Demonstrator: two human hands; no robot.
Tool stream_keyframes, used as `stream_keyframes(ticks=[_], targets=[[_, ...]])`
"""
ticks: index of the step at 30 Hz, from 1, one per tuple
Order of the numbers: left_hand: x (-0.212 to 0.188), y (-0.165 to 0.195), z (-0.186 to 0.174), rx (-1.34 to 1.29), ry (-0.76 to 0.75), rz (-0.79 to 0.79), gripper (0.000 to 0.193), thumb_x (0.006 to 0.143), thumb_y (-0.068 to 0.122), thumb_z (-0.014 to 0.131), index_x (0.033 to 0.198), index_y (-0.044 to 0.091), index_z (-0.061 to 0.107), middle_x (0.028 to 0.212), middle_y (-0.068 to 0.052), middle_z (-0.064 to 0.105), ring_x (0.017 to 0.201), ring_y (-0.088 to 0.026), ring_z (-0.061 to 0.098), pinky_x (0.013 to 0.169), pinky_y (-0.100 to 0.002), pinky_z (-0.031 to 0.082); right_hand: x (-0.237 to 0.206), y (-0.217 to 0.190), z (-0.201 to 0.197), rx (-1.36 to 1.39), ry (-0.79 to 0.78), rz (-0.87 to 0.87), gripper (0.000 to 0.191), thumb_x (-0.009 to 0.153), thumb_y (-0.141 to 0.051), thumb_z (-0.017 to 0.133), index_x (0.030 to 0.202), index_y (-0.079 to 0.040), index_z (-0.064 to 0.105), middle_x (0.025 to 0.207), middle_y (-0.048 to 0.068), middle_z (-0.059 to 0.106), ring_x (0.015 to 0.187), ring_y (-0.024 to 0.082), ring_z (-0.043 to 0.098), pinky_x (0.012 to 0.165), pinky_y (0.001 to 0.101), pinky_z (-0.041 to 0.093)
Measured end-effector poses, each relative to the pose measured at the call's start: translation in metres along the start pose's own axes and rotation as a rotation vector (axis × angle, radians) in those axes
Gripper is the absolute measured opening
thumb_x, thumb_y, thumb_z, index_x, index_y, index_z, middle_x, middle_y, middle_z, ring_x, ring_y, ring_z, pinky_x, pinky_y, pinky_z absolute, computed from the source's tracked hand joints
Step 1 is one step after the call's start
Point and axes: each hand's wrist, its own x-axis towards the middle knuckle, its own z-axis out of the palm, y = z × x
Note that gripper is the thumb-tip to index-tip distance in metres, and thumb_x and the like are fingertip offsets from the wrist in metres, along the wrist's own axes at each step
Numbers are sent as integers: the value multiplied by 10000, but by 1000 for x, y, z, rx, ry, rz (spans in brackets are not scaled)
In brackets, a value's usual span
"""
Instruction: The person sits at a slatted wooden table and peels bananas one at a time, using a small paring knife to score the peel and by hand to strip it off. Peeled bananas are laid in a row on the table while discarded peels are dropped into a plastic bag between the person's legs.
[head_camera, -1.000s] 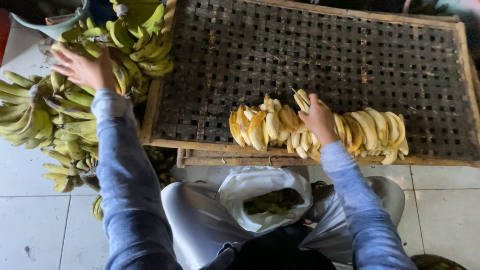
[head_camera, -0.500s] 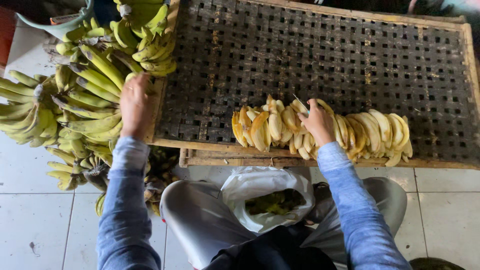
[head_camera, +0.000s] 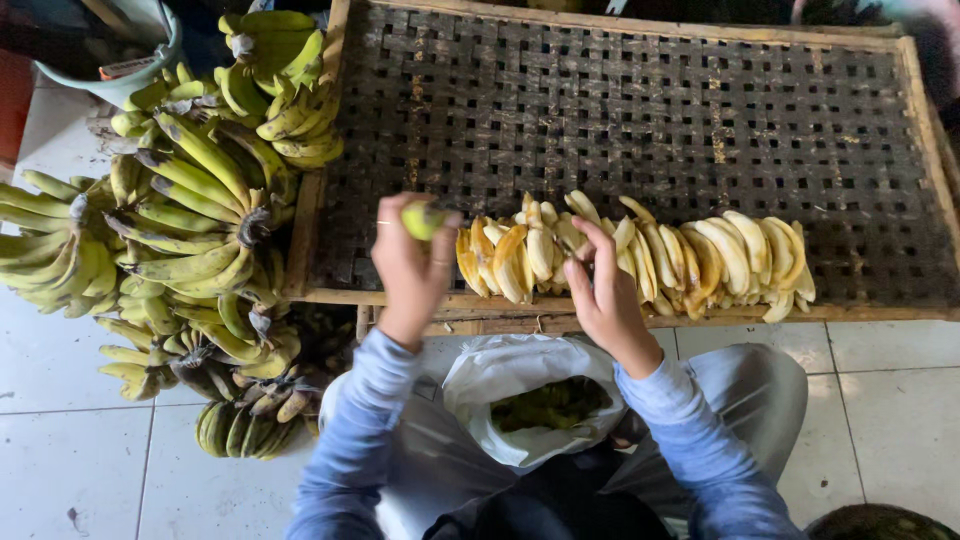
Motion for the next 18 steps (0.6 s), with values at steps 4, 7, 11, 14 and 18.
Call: stream_keyframes(ticks=[4, 7, 11, 14, 18], targets=[[-30, 65, 41, 89, -211, 45, 361, 949, 233, 742, 1207, 47, 572, 1054, -132, 696, 884, -313, 715, 720, -383, 566, -9, -39, -11, -49, -40, -142, 513, 1022, -115, 600, 1493, -1, 434, 925, 128, 667, 727, 283, 649, 653, 412, 502], [-37, 79, 48, 73, -271, 68, 419, 873, 238, 738, 1210, 44, 583, 1073, -138, 671, 915, -349, 690, 720, -415, 550, -10, -48, -20, -123, -28, -244, 481, 1019, -118, 598, 1463, 0, 457, 1089, 170, 691, 828, 312, 699, 706, 408, 542], [-46, 73, 54, 94, -316, 118, 399, 875, 288, 736, 1183, 68, 607, 1035, -112, 648, 884, -326, 685, 703, -422, 538, -15, -48, -27, -235, -8, -317, 434, 1035, -142, 581, 1436, -8, 479, 1224, 204, 679, 925, 358, 724, 761, 422, 568], [-54, 66, 59, 136, -301, 182, 404, 864, 302, 732, 1173, 75, 606, 1024, -101, 637, 876, -317, 676, 708, -418, 539, -20, -44, -25, -272, 24, -275, 388, 1034, -181, 601, 1365, 0, 511, 1153, 194, 704, 835, 358, 713, 700, 436, 558], [-59, 45, 59, 181, -309, 286, 421, 822, 318, 765, 1140, 88, 614, 1024, -88, 644, 868, -315, 669, 697, -417, 537, -22, -39, -20, -274, -93, -157, 341, 1034, -203, 602, 1305, -14, 519, 962, 151, 711, 772, 341, 708, 637, 440, 535]])
